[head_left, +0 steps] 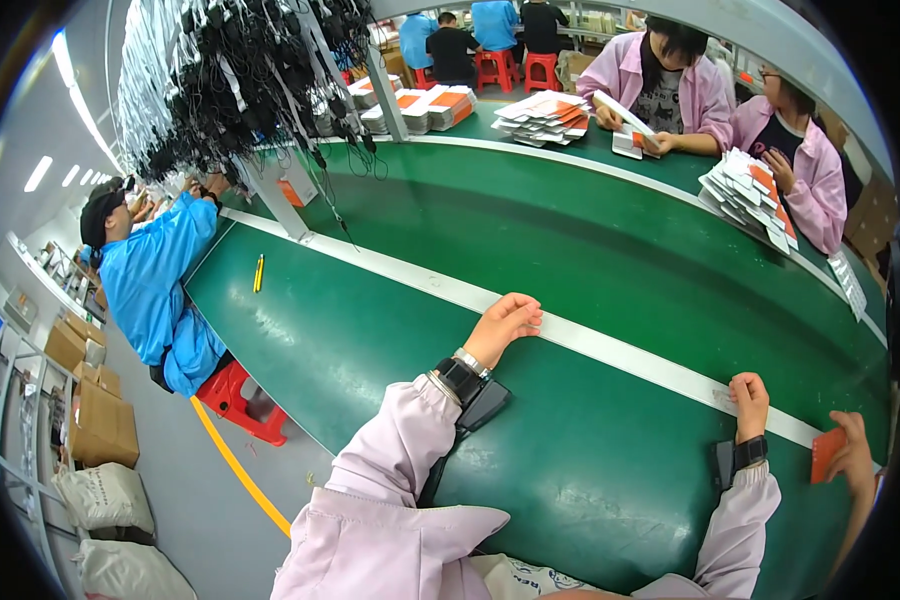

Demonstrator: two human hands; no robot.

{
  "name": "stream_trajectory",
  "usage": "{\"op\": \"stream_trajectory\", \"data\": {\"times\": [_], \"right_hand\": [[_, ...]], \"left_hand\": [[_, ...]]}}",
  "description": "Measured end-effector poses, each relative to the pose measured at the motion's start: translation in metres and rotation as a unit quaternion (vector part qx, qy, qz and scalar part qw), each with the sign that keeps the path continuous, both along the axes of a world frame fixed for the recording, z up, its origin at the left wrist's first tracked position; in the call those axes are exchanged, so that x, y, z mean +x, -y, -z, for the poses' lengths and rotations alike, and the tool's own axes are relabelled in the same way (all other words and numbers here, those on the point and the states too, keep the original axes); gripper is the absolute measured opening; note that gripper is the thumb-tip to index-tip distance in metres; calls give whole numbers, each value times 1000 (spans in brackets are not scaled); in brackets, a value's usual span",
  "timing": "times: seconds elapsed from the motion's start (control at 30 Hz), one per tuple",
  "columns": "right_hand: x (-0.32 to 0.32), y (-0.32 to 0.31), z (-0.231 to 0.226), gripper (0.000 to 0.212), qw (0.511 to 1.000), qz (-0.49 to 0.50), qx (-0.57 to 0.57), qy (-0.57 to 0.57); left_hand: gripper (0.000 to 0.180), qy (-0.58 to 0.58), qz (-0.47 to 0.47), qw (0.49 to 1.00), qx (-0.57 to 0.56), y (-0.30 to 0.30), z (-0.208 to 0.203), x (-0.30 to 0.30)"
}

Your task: The person picks up a box, inserts a packaged item into it, and folds the flaps to close it before placing it on the conveyor belt and repeating the process.

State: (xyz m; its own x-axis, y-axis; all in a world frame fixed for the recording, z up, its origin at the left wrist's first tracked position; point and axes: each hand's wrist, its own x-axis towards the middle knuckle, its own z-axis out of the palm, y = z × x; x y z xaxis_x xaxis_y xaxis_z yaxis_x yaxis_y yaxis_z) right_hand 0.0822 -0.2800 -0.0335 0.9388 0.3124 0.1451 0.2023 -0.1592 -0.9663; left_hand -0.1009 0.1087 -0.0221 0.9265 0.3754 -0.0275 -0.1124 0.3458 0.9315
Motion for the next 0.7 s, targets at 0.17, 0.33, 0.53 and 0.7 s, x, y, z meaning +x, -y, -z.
{"op": "stream_trajectory", "data": {"times": [0.17, 0.33, 0.53, 0.7], "right_hand": [[1, 0, -3, 11, 1000, -3, -2, -14], [1, 3, 0, 11, 1000, 1, -10, -10], [3, 5, 1, 11, 1000, 6, -17, -8], [3, 2, 1, 12, 1000, 4, -19, -3]], "left_hand": [[16, -2, 3, 1000, 14, -1, 0, 3], [16, -1, 7, 1000, 17, -3, 3, 1], [17, 3, 6, 999, 36, -2, 5, 1], [17, 7, 7, 999, 46, -5, 3, 3]]}}
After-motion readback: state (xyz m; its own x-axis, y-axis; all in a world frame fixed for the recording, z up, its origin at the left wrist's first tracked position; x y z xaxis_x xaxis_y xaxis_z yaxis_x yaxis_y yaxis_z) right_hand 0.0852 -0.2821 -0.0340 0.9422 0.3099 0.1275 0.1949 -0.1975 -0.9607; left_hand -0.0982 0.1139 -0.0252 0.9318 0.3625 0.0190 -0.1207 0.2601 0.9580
